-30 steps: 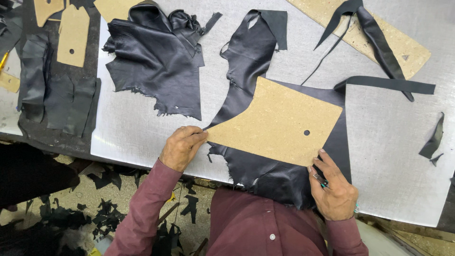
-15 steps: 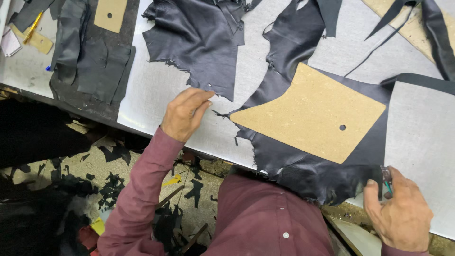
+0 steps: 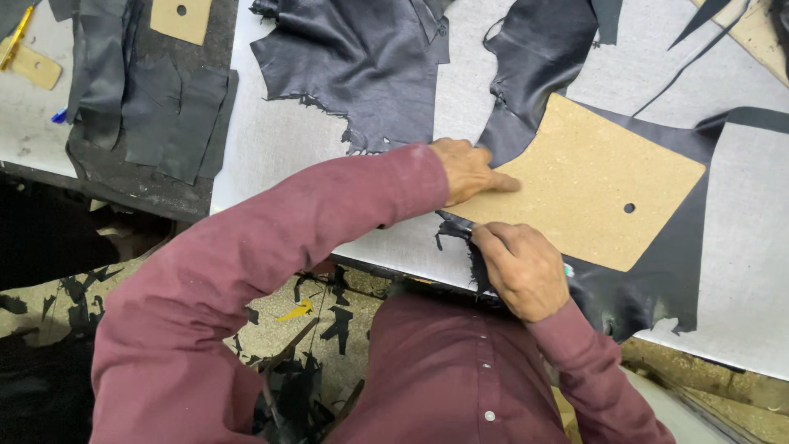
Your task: The person uses a utility knife to cut black leather along the edges of cardboard templates placed on a worktable. They repeatedly position templates, cut around them, and remove the cut leather pieces, continuing the process with multiple template shapes.
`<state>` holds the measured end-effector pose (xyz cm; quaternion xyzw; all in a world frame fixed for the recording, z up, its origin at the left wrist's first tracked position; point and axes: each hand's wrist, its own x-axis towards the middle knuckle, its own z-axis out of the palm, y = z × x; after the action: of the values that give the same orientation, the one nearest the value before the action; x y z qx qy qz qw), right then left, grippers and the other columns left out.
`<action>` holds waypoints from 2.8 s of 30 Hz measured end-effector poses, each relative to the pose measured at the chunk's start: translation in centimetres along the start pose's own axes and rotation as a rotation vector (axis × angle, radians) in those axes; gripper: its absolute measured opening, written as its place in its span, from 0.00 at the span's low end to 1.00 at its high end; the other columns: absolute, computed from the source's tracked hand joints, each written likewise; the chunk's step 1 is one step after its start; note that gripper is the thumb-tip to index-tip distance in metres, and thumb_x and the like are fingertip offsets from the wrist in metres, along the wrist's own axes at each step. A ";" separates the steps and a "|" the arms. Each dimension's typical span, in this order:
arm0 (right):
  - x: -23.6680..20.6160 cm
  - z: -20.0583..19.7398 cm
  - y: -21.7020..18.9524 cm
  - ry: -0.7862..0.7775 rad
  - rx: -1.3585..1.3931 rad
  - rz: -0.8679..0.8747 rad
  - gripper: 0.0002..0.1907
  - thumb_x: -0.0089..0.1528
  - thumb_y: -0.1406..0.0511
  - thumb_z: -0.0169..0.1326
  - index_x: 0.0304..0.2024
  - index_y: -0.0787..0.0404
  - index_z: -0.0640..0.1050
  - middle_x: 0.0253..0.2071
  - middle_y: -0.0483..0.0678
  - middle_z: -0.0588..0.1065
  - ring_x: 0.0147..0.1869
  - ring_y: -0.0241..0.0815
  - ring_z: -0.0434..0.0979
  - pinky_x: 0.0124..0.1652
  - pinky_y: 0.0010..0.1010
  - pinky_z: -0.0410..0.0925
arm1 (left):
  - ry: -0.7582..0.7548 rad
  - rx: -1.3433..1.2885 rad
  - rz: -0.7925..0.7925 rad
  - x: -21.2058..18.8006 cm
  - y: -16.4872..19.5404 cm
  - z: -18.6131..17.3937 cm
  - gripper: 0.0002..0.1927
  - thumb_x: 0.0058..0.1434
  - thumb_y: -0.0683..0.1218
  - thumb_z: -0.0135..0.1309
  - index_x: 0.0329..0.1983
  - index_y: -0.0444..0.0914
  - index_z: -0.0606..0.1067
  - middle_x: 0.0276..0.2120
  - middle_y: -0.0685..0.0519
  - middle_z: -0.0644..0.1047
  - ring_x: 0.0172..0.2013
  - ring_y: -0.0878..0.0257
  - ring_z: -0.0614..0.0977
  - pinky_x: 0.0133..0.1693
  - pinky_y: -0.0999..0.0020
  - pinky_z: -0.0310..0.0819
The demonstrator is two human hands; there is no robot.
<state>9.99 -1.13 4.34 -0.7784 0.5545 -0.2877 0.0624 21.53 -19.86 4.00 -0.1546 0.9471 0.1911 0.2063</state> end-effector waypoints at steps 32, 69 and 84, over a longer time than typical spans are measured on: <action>-13.7 -11.8 11.4 -0.219 -0.245 0.081 0.22 0.51 0.76 0.53 0.50 0.71 0.80 0.41 0.52 0.77 0.38 0.48 0.76 0.39 0.38 0.72 | -0.259 0.434 -0.111 2.4 4.9 -1.9 0.47 0.69 0.49 0.49 0.78 0.70 0.34 0.34 0.52 0.79 0.29 0.64 0.82 0.35 0.63 0.74; -6.8 -4.9 8.6 0.306 -0.382 0.910 0.10 0.67 0.77 0.54 0.51 0.78 0.79 0.34 0.60 0.73 0.29 0.53 0.76 0.27 0.40 0.68 | 0.015 0.256 -0.083 13.0 13.6 -2.6 0.69 0.46 0.70 0.67 0.80 0.49 0.38 0.49 0.42 0.71 0.45 0.46 0.74 0.45 0.45 0.65; -11.5 -3.5 -0.5 0.278 -0.348 0.987 0.13 0.63 0.73 0.58 0.51 0.72 0.80 0.36 0.58 0.75 0.34 0.56 0.78 0.33 0.41 0.71 | 0.065 0.264 -0.102 12.7 13.8 -2.6 0.69 0.44 0.72 0.67 0.79 0.50 0.39 0.50 0.43 0.71 0.48 0.47 0.74 0.48 0.45 0.63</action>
<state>6.04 10.15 3.07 -0.3789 0.8967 -0.2286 -0.0137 4.48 -11.54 4.64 -0.1801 0.9611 0.0490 0.2038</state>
